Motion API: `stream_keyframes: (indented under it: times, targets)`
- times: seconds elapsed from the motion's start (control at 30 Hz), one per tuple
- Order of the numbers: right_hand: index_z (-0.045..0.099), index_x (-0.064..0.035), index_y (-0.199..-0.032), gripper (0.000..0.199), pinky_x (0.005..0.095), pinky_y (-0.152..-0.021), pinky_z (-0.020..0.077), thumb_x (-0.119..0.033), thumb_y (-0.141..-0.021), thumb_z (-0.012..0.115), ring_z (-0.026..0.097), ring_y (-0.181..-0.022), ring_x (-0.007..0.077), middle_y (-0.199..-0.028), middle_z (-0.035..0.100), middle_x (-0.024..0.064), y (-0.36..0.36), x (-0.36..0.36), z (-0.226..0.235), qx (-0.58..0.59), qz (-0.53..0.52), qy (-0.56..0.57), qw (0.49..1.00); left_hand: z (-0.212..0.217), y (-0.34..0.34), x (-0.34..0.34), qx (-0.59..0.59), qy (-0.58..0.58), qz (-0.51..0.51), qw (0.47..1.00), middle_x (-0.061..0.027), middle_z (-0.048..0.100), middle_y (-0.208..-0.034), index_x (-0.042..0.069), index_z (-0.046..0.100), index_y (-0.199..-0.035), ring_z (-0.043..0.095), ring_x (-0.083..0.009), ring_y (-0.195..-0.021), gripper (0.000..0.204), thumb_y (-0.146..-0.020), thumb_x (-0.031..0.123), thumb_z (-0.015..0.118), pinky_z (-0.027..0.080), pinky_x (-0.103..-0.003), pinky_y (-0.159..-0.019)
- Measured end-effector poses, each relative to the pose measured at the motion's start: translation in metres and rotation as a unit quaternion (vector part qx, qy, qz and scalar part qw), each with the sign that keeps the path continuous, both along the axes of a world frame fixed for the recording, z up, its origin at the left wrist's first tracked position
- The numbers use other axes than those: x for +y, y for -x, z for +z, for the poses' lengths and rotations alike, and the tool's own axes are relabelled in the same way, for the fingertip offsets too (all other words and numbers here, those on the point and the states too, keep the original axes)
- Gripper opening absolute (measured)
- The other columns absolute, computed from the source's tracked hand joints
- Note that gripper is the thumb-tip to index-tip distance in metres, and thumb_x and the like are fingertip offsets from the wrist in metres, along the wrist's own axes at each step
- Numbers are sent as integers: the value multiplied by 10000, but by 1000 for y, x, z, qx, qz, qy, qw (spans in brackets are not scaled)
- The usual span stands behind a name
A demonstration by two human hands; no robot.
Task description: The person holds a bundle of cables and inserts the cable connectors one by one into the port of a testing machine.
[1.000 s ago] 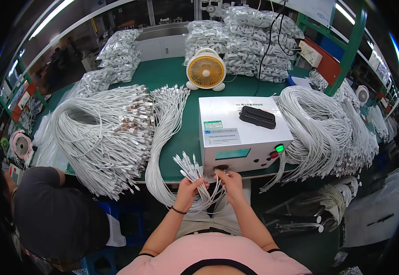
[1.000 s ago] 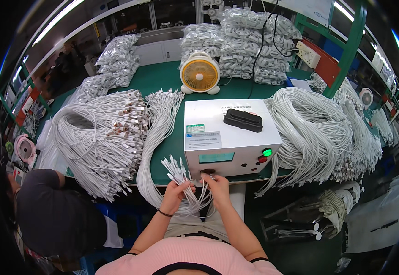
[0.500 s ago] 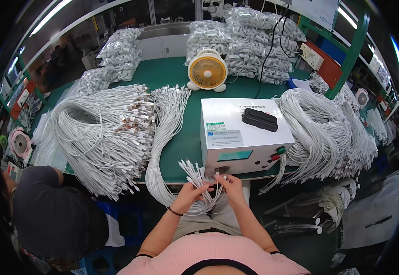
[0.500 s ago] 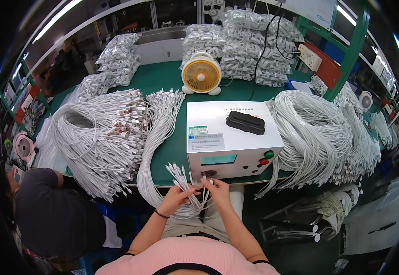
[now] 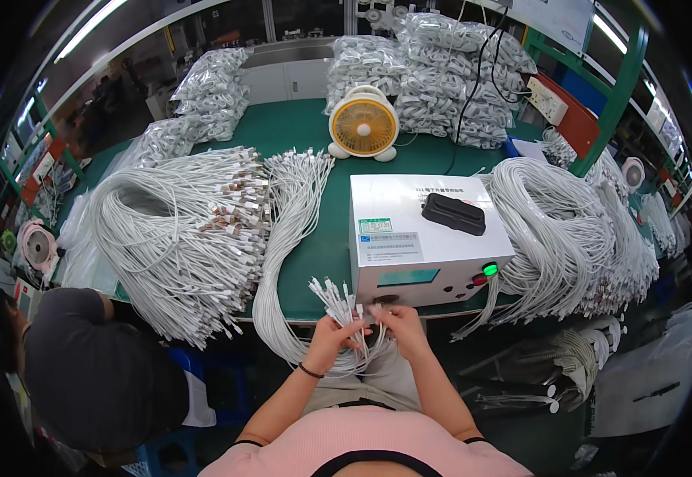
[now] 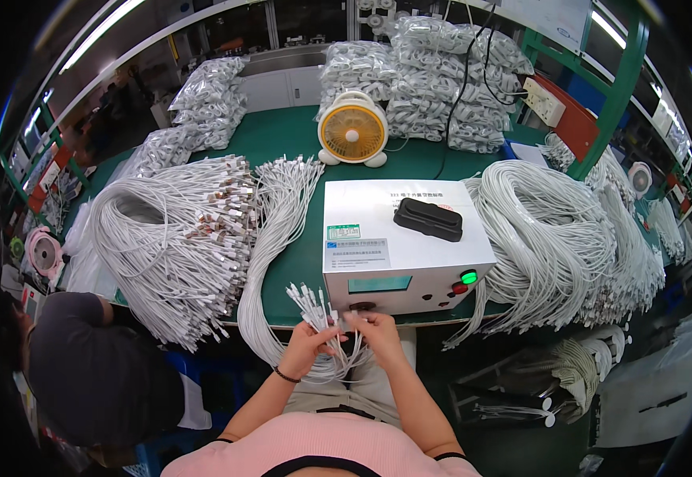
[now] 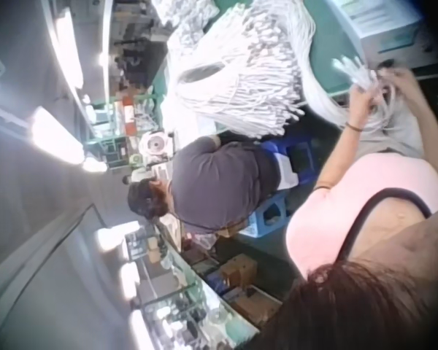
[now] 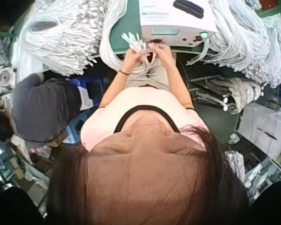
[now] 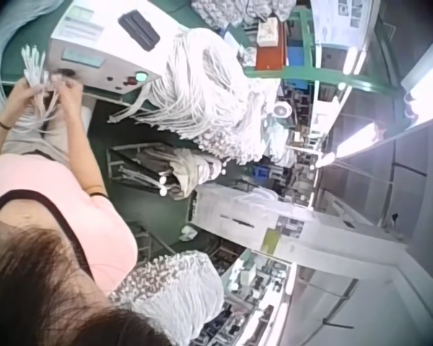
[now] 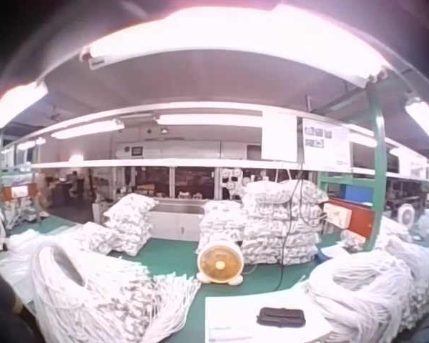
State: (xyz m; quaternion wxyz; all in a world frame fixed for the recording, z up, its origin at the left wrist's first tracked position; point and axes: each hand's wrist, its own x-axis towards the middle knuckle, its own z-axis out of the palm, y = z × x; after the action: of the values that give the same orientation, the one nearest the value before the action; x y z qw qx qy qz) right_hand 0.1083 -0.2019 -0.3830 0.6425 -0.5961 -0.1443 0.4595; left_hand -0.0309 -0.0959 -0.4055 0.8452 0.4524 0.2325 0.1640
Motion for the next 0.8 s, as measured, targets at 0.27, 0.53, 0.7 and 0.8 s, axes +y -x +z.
stream_keyframes:
  times: [0.27,0.53,0.7,0.8]
  targets:
    - [675,-1,-860,190,202,-533,358,-187,-821,683,503,-605,41,-725,630,2,10,-5,-25,-153,-72,-45,985,-3,4,-8,27,-9,47,998,-81,651,-950,-9,574,-1088,656,-184,-879,248,-903,156,589,553,-251,-620]
    - [666,-9,-822,162,214,-549,379,-169,-812,690,530,-615,60,-709,624,7,6,-1,-14,-20,-97,-45,994,8,2,-5,14,-2,84,996,-96,645,-939,-26,560,-1088,657,-203,-879,263,-901,157,590,561,-259,-642]
    - [658,-11,-792,147,221,-555,393,-152,-800,699,544,-611,74,-704,629,22,5,4,-5,29,-107,-24,994,11,1,-1,2,-7,98,995,-93,646,-946,-28,569,-1048,658,-186,-850,229,-880,122,612,562,-264,-640]
    - [659,-12,-793,149,223,-558,399,-155,-801,700,553,-622,79,-717,634,30,4,6,-6,27,-107,-22,994,11,-1,-2,-8,-20,95,995,-90,649,-941,-31,575,-1034,660,-176,-826,224,-871,115,623,560,-261,-635]
